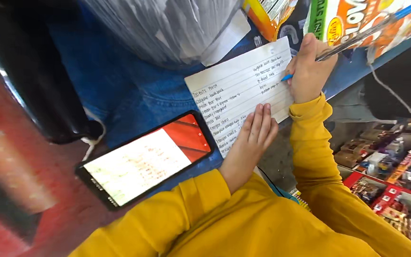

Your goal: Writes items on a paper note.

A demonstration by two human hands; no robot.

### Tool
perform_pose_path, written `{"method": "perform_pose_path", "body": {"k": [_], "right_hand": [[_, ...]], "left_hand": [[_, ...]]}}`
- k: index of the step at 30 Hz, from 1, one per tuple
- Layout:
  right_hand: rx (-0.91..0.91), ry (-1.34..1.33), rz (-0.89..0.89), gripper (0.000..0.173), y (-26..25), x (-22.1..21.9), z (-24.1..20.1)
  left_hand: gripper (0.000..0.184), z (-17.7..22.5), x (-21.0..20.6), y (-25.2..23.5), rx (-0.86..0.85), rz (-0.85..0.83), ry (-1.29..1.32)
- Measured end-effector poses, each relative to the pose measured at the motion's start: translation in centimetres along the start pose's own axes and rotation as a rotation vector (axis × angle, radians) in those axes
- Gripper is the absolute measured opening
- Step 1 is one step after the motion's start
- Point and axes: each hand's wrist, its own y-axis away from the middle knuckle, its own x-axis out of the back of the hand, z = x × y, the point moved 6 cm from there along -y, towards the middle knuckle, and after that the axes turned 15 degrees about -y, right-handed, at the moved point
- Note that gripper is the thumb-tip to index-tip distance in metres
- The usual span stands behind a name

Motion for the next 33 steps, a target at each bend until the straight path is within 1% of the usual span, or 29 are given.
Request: {"method": "perform_pose_path", "body": {"k": [3,10,12,15,18,20,22,25,27,28,30,31,33], "right_hand": [[-0.018,-0.029,-0.025,0.045,0.0,0.0,0.1],[0.023,-0.040,-0.049,0.044,-0.2,0.0,0.2],[-0.042,-0.096,-0.043,0.045,-0.3,0.3,0.3],[-0.159,-0.257,-0.021,0.045,-0.6,0.4,0.6],[-0.208,-0.341,-0.065,0.050,-0.9,0.1,1.0],[-0.217,-0.320,-0.115,0.051,-1.0,0.0,1.0],[-0.201,-0.257,-0.187,0.046,-1.0,0.0,0.8],[-0.053,-0.245,-0.342,0.027,-1.1,0.1,0.8],[-0.003,-0.249,-0.420,0.011,-1.1,0.1,0.8],[0.005,-0.252,-0.460,0.010,-1.2,0.1,0.8],[0.022,-0.262,-0.518,0.011,-1.2,-0.1,0.8],[0.029,-0.260,-0.532,0.014,-1.2,-0.3,0.6],[-0.005,-0.280,-0.509,0.037,-1.0,-0.8,0.3]], "left_hand": [[0.060,0.1,0.0,-0.1,-0.022,-0.043,-0.009],[0.057,0.0,-0.1,0.0,-0.005,-0.023,-0.007],[0.056,-0.1,0.1,-0.1,-0.008,-0.020,-0.009],[0.053,0.0,0.1,-0.2,0.007,-0.015,0.007],[0.058,0.0,0.0,-0.2,-0.017,-0.044,0.066],[0.064,0.0,0.0,-0.3,-0.048,-0.071,0.059],[0.065,0.0,0.0,-0.3,-0.056,-0.077,0.051],[0.063,0.0,0.0,-0.4,-0.061,-0.077,0.052],[0.062,0.0,0.1,-0.5,-0.076,-0.095,0.025],[0.062,-0.1,0.1,-0.5,-0.082,-0.097,0.020],[0.062,-0.1,0.1,-0.5,-0.079,-0.085,0.013],[0.062,-0.1,0.1,-0.5,-0.078,-0.086,0.009],[0.062,-0.1,0.1,-0.3,-0.067,-0.078,0.030]]}}
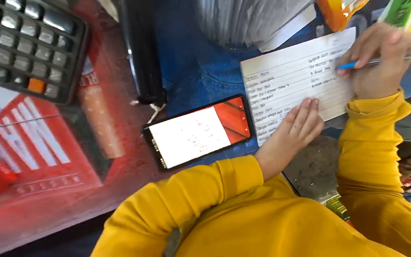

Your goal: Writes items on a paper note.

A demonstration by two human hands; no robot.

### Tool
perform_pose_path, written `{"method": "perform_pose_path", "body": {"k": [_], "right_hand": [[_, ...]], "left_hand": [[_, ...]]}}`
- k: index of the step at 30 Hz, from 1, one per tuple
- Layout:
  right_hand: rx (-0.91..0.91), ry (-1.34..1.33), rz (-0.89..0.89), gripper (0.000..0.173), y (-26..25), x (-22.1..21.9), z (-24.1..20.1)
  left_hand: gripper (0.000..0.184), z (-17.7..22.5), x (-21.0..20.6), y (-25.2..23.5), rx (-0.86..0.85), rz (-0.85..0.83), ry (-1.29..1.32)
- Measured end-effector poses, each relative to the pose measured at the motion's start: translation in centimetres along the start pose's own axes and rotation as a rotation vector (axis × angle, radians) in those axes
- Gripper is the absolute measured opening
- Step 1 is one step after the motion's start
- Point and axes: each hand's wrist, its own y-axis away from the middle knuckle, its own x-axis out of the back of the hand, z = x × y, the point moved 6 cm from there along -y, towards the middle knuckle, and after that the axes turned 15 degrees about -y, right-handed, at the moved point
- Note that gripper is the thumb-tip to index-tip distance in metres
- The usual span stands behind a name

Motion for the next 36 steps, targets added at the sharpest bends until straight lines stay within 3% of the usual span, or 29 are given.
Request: {"method": "perform_pose_path", "body": {"k": [2,7,31,36], "right_hand": [[-0.072,0.006,0.127,0.049,-0.1,-0.4,-0.1],[-0.018,0.089,0.399,0.047,0.1,0.5,-0.1],[0.091,0.234,0.362,0.045,0.4,0.7,0.0],[-0.018,0.022,0.424,0.048,0.4,1.2,0.4]], "left_hand": [[0.060,0.0,0.0,0.1,0.023,0.036,0.018],[0.064,0.0,0.0,0.1,0.056,0.087,0.026],[0.056,0.0,0.0,0.3,0.061,0.074,-0.060],[0.057,0.1,-0.1,0.2,0.070,0.059,-0.071]]}}
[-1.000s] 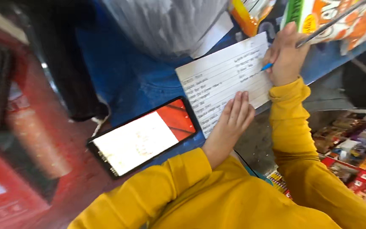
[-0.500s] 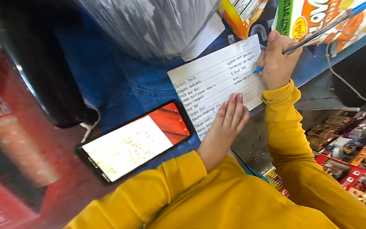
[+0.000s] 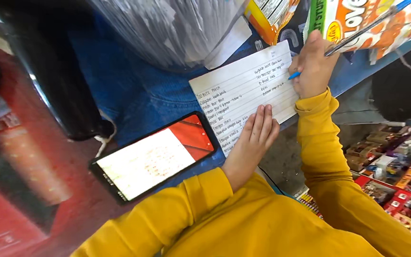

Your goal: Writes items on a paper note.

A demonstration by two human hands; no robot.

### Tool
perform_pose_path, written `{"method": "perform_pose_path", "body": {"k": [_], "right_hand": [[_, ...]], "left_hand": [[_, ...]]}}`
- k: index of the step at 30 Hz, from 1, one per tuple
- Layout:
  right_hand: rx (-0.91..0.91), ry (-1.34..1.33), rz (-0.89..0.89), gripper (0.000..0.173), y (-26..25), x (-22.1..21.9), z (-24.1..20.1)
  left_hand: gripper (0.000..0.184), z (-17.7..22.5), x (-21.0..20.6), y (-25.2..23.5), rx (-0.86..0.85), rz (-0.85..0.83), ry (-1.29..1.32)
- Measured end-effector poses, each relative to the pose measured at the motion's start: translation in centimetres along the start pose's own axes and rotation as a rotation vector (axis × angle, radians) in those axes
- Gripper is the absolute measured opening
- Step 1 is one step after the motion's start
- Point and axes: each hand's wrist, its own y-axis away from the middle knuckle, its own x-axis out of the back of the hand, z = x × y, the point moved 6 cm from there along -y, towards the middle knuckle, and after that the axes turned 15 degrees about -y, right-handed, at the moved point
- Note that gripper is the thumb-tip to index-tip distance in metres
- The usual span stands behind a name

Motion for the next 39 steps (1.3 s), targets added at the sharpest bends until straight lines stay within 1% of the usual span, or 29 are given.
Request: {"method": "perform_pose_path", "body": {"k": [3,5,7,11,16,18,20,23,24,26,29,31,33,36,39], "right_hand": [[-0.030,-0.123,0.028,0.046,-0.1,0.4,0.2],[-0.044,-0.142,0.050,0.044,0.0,0.5,0.2],[-0.063,-0.168,0.038,0.045,-0.1,0.6,0.3],[-0.085,-0.148,-0.019,0.049,-0.3,0.2,0.3],[-0.098,-0.107,-0.061,0.052,-0.1,0.0,0.2],[-0.095,-0.073,-0.132,0.051,-0.1,-0.1,0.1],[-0.038,-0.053,-0.246,0.044,-0.1,-0.3,0.0],[0.058,-0.015,-0.442,0.020,-0.1,-0.6,0.0],[0.077,-0.021,-0.486,0.015,-0.1,-0.7,-0.1],[0.100,-0.056,-0.529,0.015,-0.2,-0.8,-0.1],[0.115,-0.093,-0.557,0.024,-0.4,-0.6,-0.1],[0.101,-0.091,-0.541,0.028,-0.4,-0.6,-0.1],[0.075,-0.100,-0.479,0.034,-0.3,-0.5,0.0],[-0.025,-0.104,-0.279,0.051,-0.4,-0.2,0.1],[-0.102,-0.047,-0.102,0.058,-0.5,0.0,-0.1]], "left_hand": [[0.060,0.0,0.1,-0.1,-0.015,-0.015,0.050],[0.059,0.0,0.2,-0.1,-0.035,-0.041,0.046],[0.058,-0.1,0.3,-0.2,-0.053,-0.054,0.046],[0.058,-0.1,0.2,-0.3,-0.049,-0.033,0.054],[0.061,-0.1,0.2,-0.3,-0.089,-0.069,0.083],[0.060,-0.1,0.2,-0.4,-0.086,-0.067,0.085],[0.059,-0.1,0.2,-0.4,-0.074,-0.056,0.088],[0.061,-0.1,0.2,-0.3,-0.065,-0.042,0.100],[0.061,-0.1,0.2,-0.3,-0.058,-0.031,0.103],[0.060,-0.1,0.2,-0.3,-0.043,-0.013,0.098],[0.056,-0.1,0.2,-0.4,-0.038,-0.012,0.055],[0.057,0.0,0.1,-0.4,-0.042,-0.019,0.068],[0.057,0.0,0.1,-0.4,-0.045,-0.029,0.064],[0.056,-0.1,0.2,-0.5,-0.049,-0.035,0.042],[0.057,-0.1,0.2,-0.4,-0.073,-0.055,0.035]]}}
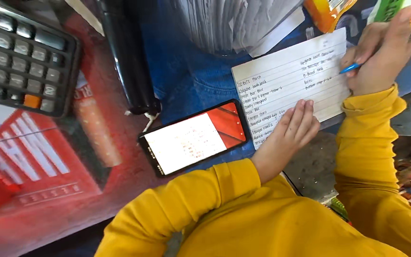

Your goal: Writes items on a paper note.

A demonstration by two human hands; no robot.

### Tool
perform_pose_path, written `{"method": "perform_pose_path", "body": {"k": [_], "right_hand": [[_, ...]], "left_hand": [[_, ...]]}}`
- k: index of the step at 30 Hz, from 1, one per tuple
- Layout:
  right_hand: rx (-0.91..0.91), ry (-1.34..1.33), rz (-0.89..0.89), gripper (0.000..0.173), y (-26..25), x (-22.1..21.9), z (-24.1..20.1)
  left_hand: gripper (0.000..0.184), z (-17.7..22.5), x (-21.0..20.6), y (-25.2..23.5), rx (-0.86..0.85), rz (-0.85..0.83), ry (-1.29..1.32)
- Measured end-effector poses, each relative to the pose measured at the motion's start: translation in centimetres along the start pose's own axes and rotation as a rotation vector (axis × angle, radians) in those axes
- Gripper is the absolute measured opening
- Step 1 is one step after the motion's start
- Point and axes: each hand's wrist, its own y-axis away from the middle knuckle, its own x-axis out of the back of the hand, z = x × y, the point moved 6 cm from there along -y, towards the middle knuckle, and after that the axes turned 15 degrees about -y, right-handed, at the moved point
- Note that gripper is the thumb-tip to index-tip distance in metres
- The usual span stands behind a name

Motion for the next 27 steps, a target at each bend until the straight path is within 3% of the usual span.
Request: {"method": "perform_pose_path", "body": {"k": [10,20,27], "right_hand": [[0.114,0.106,0.102,0.048,0.6,0.1,-0.3],[0.128,0.065,0.098,0.048,0.8,0.3,-0.1],[0.217,0.179,0.081,0.045,1.1,0.0,-0.2]], "left_hand": [[0.059,0.0,-0.1,0.3,0.090,0.117,0.045],[0.061,0.0,-0.1,0.4,0.077,0.086,0.017],[0.058,0.0,0.0,0.3,0.052,0.045,-0.042]]}}
